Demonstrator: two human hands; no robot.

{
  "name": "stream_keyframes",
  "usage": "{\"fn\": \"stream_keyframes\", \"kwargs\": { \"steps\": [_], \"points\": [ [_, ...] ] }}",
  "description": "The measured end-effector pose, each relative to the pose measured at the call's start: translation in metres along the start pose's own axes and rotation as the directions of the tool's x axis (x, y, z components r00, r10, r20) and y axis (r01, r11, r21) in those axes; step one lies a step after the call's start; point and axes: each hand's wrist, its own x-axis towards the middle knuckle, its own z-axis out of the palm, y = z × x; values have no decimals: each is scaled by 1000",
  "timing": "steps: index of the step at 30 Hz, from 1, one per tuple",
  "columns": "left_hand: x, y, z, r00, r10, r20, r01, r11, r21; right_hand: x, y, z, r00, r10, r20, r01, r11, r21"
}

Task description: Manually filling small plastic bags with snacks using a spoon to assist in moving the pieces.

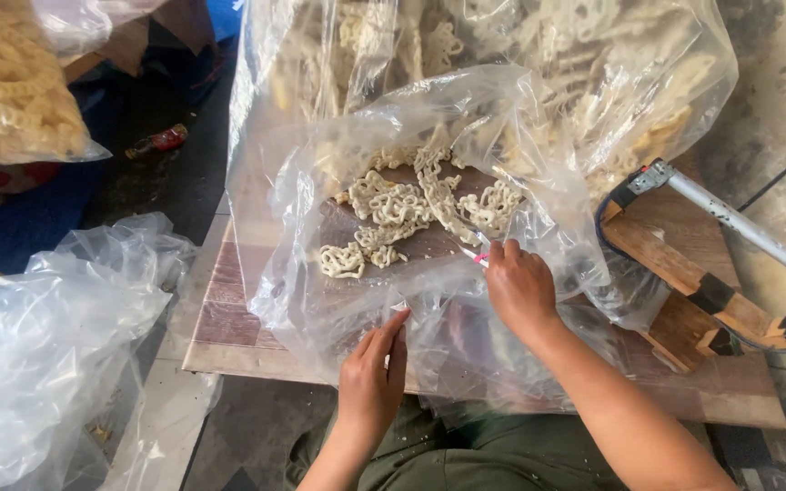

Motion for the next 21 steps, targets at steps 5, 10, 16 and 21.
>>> {"fn": "stream_keyframes", "kwargs": {
  "steps": [5, 10, 16, 21],
  "points": [
    [13, -4, -10, 998, -18, 59, 21, 999, -47, -1, 1, 2, 984, 101, 144, -120, 984, 134],
    [24, -16, -3, 990, -95, 100, 105, 989, -100, -50, 43, -21, 853, 327, 408, -522, 559, 644],
    [29, -19, 14, 984, -126, 126, 134, 989, -58, -155, 115, -6, 783, 61, 620, -587, -259, 767],
    [23, -23, 30, 981, -140, 135, 139, 990, 16, -215, 141, -6, 667, 67, 742, -676, -365, 641]
  ]
}}
